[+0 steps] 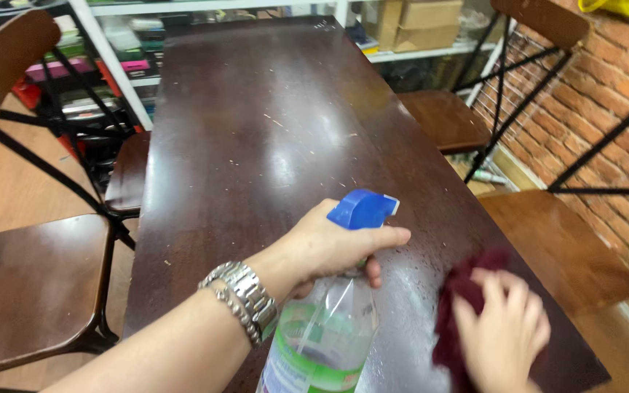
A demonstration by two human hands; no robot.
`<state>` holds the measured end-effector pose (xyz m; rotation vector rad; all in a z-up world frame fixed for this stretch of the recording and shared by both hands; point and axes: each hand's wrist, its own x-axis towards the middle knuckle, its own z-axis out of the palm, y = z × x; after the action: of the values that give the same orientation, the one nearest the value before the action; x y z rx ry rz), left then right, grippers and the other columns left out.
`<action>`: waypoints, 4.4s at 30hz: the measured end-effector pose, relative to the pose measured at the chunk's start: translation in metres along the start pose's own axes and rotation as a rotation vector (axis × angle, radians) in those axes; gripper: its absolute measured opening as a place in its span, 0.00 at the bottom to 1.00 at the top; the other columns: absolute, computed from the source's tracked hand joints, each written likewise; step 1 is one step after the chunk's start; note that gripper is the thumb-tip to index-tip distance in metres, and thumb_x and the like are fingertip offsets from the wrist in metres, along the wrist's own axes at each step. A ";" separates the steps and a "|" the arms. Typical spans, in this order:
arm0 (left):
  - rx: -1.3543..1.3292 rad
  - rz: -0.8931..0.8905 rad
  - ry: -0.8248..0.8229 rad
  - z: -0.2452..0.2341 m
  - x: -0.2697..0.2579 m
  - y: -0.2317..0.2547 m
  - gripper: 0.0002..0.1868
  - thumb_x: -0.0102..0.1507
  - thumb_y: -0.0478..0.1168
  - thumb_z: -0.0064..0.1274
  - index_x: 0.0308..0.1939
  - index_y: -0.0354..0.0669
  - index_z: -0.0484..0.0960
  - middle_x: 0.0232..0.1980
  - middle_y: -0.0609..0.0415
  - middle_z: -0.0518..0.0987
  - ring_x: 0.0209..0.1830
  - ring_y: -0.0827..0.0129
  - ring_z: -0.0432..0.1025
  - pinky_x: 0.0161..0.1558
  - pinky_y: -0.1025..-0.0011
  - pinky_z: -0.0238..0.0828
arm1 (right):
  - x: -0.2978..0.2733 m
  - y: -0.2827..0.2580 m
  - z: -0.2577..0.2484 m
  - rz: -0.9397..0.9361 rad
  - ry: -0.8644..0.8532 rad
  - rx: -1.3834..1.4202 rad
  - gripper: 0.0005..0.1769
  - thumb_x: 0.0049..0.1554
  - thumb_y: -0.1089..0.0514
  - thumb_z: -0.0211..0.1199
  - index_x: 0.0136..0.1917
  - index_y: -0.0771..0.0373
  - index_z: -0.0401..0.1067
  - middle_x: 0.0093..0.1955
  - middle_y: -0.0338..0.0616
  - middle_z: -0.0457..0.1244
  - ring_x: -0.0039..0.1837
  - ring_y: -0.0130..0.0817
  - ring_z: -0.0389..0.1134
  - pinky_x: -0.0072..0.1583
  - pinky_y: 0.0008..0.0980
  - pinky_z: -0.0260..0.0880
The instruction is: The person sprays a liquid cleaner onto a dark wooden table and wipes the surface with a maroon cloth. The person moves along the table, repeatedly spraying and wiping different sections to remove debris.
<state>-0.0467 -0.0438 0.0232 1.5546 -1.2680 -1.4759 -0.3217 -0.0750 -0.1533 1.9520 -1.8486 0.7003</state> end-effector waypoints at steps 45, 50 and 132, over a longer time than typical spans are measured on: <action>-0.034 0.217 -0.016 -0.243 -0.153 -0.140 0.18 0.58 0.52 0.63 0.32 0.39 0.87 0.23 0.55 0.83 0.22 0.77 0.78 0.29 0.75 0.75 | -0.099 -0.337 -0.048 -0.036 -0.067 0.092 0.30 0.46 0.41 0.70 0.61 0.46 0.75 0.67 0.39 0.63 0.70 0.47 0.61 0.69 0.50 0.59; -0.179 0.221 0.003 -0.260 -0.149 -0.147 0.15 0.58 0.51 0.63 0.32 0.42 0.86 0.22 0.57 0.82 0.21 0.76 0.76 0.29 0.75 0.74 | -0.164 -0.370 0.003 -0.049 -0.139 0.125 0.29 0.39 0.39 0.67 0.55 0.44 0.76 0.64 0.36 0.62 0.70 0.45 0.59 0.71 0.55 0.50; 0.020 0.162 -0.393 -0.584 0.311 -0.027 0.20 0.57 0.52 0.65 0.28 0.35 0.85 0.22 0.54 0.82 0.20 0.74 0.74 0.26 0.73 0.71 | 0.298 -0.626 0.277 -0.253 0.006 0.225 0.20 0.49 0.48 0.63 0.55 0.51 0.76 0.58 0.44 0.67 0.61 0.49 0.67 0.59 0.52 0.64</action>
<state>0.4976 -0.4192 -0.0161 1.1745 -1.5915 -1.7184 0.3363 -0.4284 -0.1588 2.2700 -1.5353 0.8612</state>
